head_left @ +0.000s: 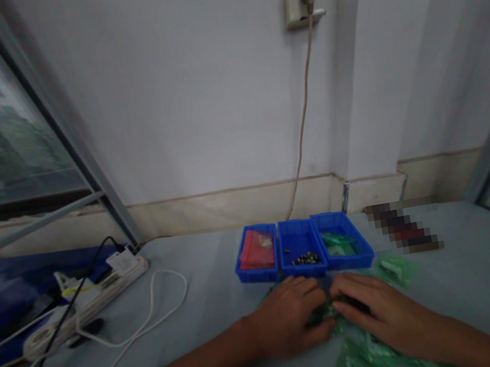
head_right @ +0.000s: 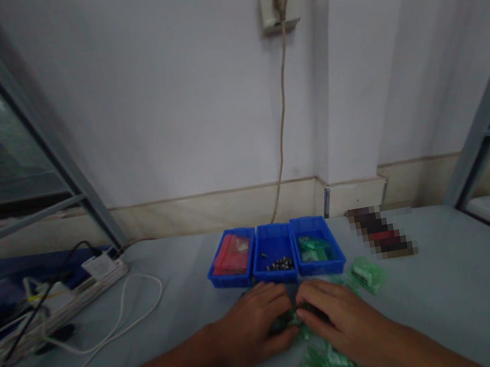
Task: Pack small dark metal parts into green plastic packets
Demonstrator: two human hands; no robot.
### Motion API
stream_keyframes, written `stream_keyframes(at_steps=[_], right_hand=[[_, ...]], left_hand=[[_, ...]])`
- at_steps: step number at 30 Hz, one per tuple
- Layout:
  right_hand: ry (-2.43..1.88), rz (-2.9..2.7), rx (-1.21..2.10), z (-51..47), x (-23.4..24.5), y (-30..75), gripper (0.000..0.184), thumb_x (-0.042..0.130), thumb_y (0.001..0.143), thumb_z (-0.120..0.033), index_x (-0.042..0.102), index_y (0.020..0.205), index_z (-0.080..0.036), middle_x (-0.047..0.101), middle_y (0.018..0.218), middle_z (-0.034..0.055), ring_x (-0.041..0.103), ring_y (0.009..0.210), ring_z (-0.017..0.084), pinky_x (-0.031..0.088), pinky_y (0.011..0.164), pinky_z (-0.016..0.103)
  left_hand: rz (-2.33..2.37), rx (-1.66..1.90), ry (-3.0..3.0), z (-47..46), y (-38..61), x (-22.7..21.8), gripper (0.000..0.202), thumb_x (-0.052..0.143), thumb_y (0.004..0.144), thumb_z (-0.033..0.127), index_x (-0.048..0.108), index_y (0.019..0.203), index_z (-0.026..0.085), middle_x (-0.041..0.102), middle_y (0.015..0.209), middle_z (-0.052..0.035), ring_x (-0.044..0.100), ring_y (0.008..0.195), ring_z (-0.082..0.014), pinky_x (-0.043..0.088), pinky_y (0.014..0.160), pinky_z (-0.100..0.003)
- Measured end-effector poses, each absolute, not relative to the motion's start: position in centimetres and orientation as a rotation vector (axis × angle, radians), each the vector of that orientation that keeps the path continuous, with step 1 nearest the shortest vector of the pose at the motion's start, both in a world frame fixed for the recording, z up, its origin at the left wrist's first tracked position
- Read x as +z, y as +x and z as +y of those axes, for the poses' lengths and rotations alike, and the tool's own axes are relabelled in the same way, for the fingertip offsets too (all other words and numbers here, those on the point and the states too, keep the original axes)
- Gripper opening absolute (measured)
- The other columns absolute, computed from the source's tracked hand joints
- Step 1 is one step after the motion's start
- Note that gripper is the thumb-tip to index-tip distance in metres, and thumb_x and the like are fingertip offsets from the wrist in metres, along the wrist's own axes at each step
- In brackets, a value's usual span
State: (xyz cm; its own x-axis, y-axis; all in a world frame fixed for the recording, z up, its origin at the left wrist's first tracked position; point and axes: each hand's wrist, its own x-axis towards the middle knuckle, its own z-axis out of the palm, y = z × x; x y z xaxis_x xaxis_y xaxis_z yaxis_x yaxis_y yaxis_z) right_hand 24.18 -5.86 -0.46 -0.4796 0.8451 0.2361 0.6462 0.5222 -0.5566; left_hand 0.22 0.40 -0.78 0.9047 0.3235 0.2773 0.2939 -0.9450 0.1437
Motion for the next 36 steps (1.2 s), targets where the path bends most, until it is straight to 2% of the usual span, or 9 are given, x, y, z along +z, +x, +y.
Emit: stream_keyframes(at_steps=[36], right_hand=[[-1.213,-2.296,0.509,-5.92,-0.60,24.26,0.019,0.054,0.113,-0.033,0.065,0.102,-0.023,0.071,0.099,0.0036,0.068,0.093,0.023,0.053,0.087,0.034]], left_hand=[[0.495,0.436,2.977,0.46,0.29,-0.78,0.023,0.069,0.102,0.040,0.057,0.112,0.023,0.069,0.107,-0.0032,0.066,0.096,-0.0220,0.049,0.087,-0.033]])
